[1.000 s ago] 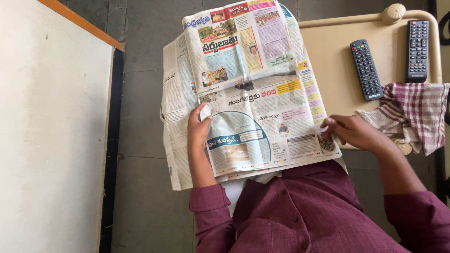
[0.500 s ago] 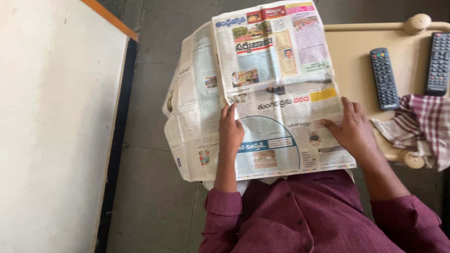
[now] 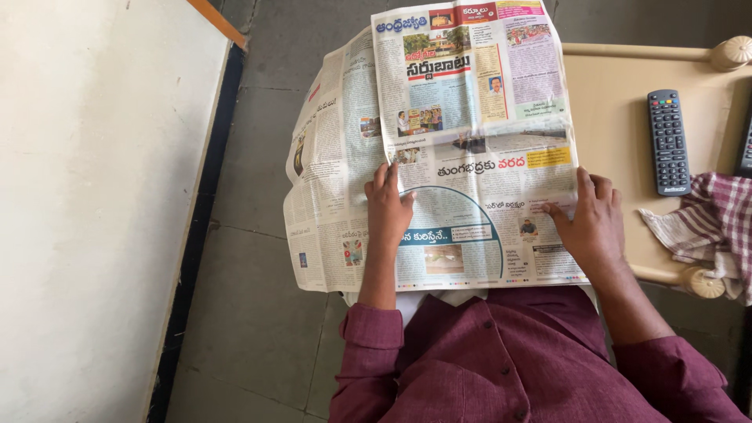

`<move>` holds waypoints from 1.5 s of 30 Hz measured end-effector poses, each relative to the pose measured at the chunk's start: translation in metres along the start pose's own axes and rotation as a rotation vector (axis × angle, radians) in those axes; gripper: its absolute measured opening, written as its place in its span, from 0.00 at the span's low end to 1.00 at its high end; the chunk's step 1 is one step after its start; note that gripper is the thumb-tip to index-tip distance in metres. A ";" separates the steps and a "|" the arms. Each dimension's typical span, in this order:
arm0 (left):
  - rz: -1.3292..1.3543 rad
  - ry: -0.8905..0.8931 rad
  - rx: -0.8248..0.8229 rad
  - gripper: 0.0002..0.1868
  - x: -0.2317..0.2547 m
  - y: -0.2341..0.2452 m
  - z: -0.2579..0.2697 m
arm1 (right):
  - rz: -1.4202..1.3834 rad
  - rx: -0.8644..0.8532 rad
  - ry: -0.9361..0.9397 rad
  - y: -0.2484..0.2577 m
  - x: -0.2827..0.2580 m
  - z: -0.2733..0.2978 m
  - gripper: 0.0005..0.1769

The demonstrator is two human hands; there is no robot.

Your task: The person folds a newspaper on a beige tray table, then places a remote control and a checkered cloth on top of it. They proceed to fold the cloth neatly into a small square and place it on the tray.

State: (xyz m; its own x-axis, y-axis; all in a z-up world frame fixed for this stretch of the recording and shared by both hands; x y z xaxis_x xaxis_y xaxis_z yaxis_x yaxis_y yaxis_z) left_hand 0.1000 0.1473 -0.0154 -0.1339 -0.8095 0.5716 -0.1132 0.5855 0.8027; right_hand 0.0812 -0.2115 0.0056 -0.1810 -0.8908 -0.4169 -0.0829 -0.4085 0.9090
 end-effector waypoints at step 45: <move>0.425 -0.154 -0.261 0.44 0.134 -0.063 0.039 | -0.578 -0.539 0.301 0.024 -0.065 0.010 0.23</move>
State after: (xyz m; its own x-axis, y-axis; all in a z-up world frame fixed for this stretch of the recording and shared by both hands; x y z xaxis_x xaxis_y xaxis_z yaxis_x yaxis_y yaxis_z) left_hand 0.0509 0.0036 0.0039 -0.2601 -0.4758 0.8402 0.2292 0.8149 0.5324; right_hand 0.0809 -0.1617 0.0544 0.0216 -0.4966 -0.8677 0.4105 -0.7870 0.4606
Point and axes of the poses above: each hand's wrist, its own z-axis away from the middle knuckle, its own y-axis out of the back of the hand, x = y × z, the point moved 6 cm from there along -z, towards the middle knuckle, and after that the axes turned 14 degrees about -y, right-handed, at the moved point
